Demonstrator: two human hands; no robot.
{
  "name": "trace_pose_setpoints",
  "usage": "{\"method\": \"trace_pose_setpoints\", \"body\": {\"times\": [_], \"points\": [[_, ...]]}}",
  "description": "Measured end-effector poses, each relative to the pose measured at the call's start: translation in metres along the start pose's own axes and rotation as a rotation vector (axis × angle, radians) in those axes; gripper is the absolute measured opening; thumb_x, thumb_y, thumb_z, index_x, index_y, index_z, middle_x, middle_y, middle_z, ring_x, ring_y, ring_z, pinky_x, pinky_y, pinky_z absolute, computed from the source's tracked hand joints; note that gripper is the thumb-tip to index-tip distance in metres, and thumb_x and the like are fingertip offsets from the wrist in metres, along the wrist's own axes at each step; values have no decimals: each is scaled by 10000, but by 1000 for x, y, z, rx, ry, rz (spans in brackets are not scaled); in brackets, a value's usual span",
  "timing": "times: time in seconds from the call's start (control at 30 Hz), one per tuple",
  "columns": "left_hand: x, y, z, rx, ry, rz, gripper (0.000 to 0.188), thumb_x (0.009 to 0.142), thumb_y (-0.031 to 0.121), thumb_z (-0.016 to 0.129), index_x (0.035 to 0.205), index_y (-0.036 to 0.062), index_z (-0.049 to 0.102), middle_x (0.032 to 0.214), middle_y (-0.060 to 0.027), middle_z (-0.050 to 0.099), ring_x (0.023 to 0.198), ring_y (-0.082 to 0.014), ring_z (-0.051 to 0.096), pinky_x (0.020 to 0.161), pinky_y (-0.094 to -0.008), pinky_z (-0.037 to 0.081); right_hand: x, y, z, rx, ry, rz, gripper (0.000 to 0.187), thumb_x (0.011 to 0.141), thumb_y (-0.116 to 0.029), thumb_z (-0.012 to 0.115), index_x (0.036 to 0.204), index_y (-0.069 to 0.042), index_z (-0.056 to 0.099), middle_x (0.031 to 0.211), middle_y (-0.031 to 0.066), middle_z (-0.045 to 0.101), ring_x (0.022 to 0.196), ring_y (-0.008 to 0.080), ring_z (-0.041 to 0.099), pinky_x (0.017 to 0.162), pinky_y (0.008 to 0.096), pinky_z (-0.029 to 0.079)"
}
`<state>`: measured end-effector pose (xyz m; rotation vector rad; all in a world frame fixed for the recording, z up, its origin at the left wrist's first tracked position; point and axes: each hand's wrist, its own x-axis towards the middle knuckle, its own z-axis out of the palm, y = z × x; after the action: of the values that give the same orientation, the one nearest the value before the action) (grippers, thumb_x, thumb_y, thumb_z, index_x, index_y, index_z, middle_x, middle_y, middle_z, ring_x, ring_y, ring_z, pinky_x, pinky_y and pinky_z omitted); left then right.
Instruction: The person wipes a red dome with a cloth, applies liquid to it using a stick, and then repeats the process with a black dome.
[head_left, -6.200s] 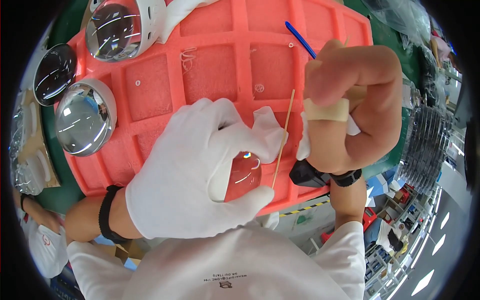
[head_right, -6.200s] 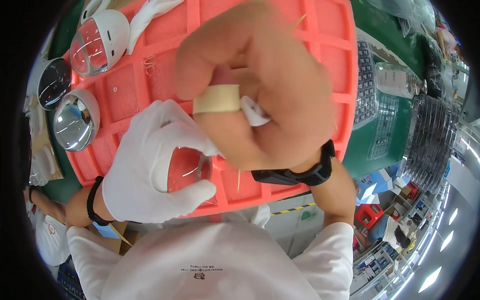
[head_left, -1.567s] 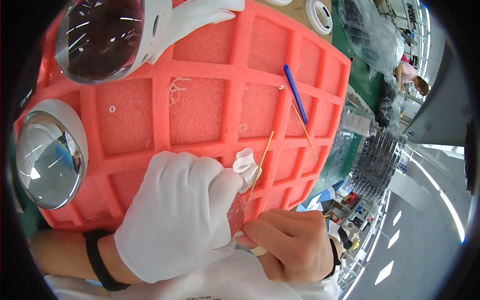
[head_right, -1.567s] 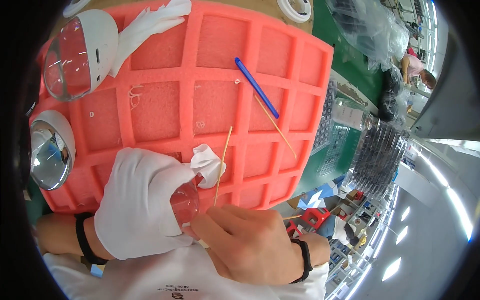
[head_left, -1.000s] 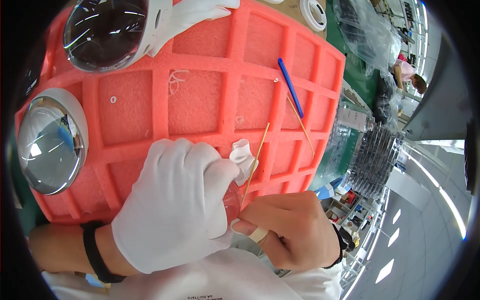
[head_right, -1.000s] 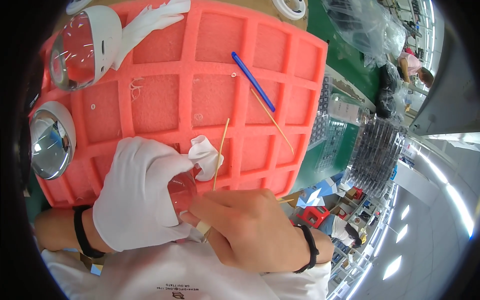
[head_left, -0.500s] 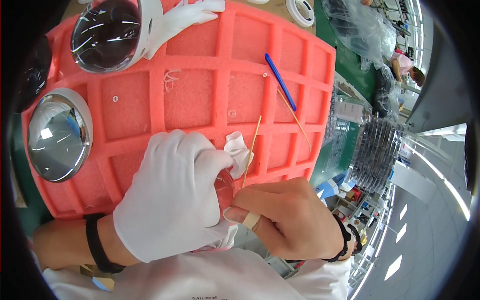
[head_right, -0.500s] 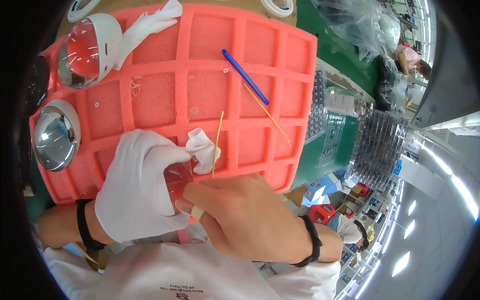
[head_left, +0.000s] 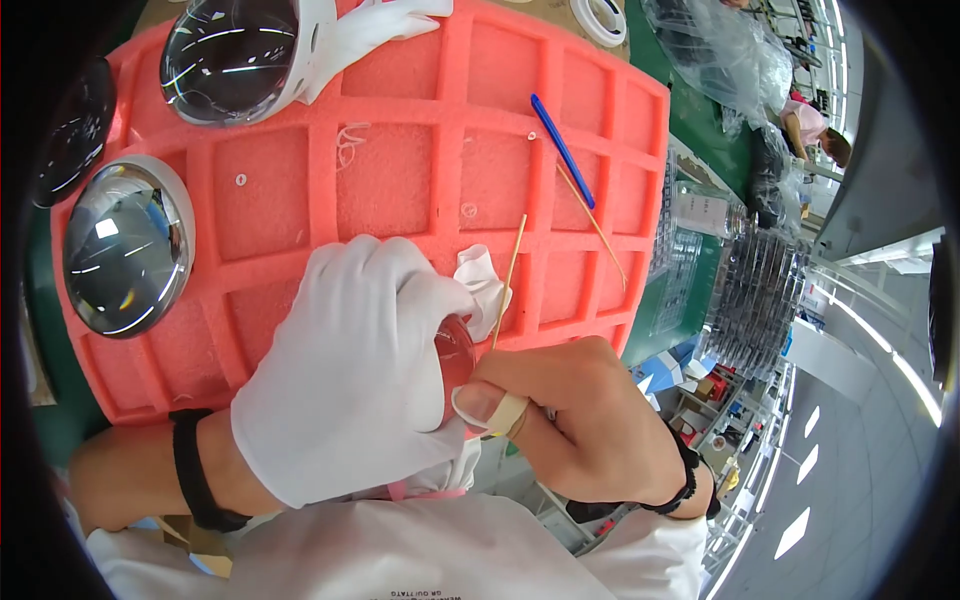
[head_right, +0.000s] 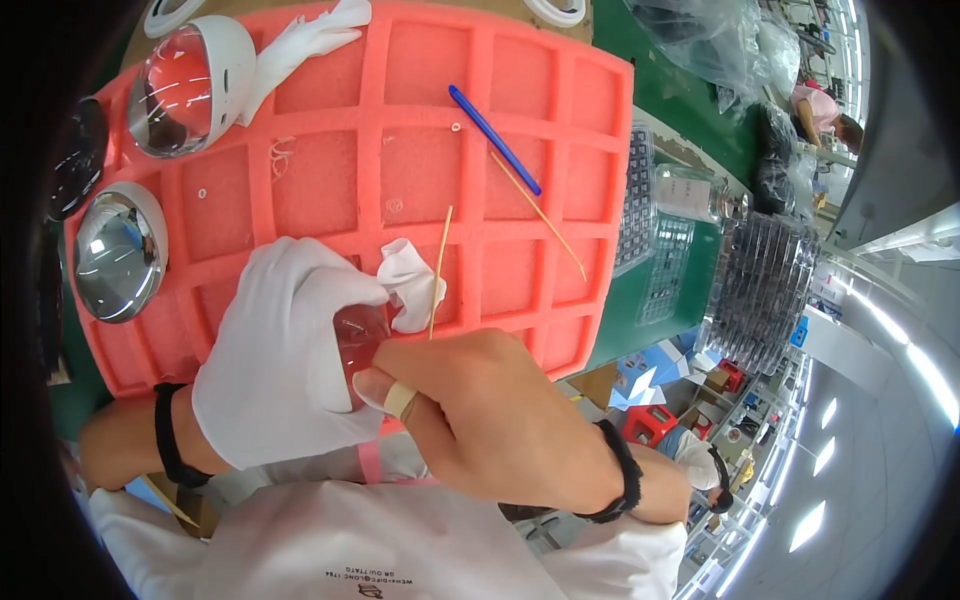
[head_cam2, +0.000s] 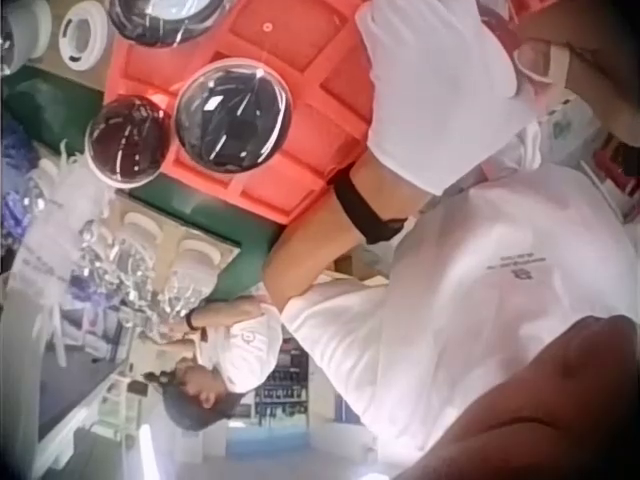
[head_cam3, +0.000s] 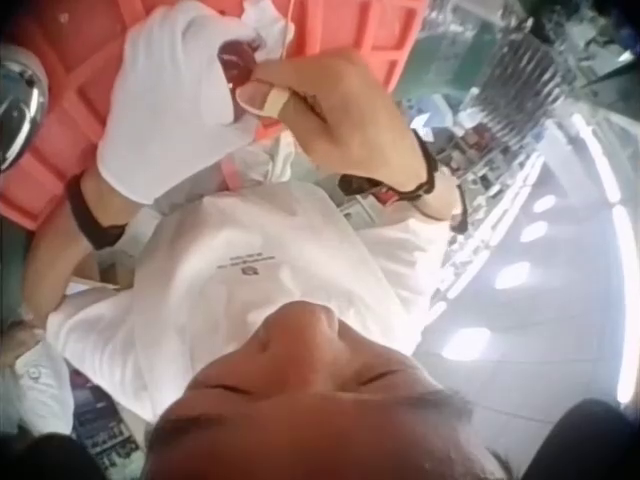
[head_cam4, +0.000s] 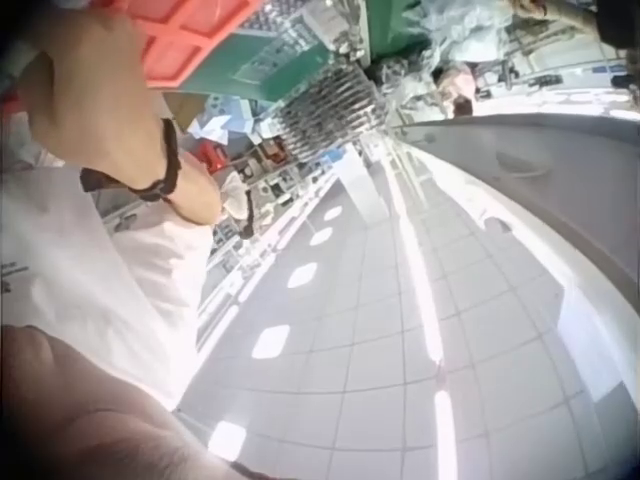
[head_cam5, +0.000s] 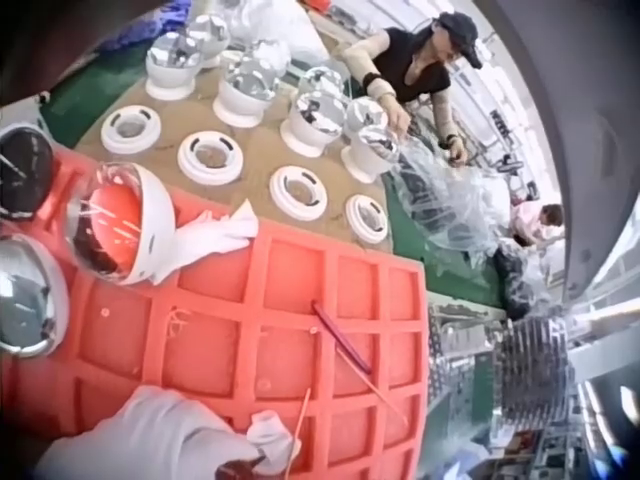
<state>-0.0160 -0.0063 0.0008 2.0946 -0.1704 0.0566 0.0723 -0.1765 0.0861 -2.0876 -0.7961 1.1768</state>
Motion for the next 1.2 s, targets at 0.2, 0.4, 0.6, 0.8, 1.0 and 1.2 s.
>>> {"method": "trace_pose_setpoints", "body": {"times": [0.2,0.4,0.6,0.8,1.0,1.2], "points": [[1,3,3,3,7,2,643,555,151,831,1128,97,542,1017,-121,536,936,-340,522,834,-436,411,-3,16,4,133,27,-86,79,927,1,597,858,22,629,665,164,526,589,335,485,535,365,408],[1,5,6,19,32,-62,623,545,127,811,1112,101,555,998,-100,547,933,-326,526,825,-427,415,-2,1,-2,-36,-25,130,106,879,25,564,917,18,663,698,153,600,618,346,563,573,350,459],[2,7,7,53,54,4,637,537,108,813,1120,103,557,999,-92,551,938,-316,532,832,-414,424,-4,20,-2,51,-7,-170,90,920,-24,585,905,29,655,694,176,603,600,358,561,569,363,455],[-1,6,6,43,12,-45,671,529,111,824,1141,105,548,1023,-88,560,955,-310,532,849,-418,420,-2,4,-3,6,-42,89,120,894,5,562,939,21,672,768,163,669,650,358,607,608,371,495],[2,6,4,24,20,-1,667,519,107,831,1126,115,554,1020,-83,568,927,-307,537,812,-412,431,-4,15,-3,54,-82,-117,121,943,-36,568,911,35,660,726,173,635,611,333,576,577,356,460],[1,2,6,27,57,8,649,513,107,837,1102,111,563,1006,-77,583,895,-311,544,798,-402,434,-1,7,3,81,6,163,111,940,-28,572,907,40,654,718,170,626,607,322,577,587,332,466]]}}
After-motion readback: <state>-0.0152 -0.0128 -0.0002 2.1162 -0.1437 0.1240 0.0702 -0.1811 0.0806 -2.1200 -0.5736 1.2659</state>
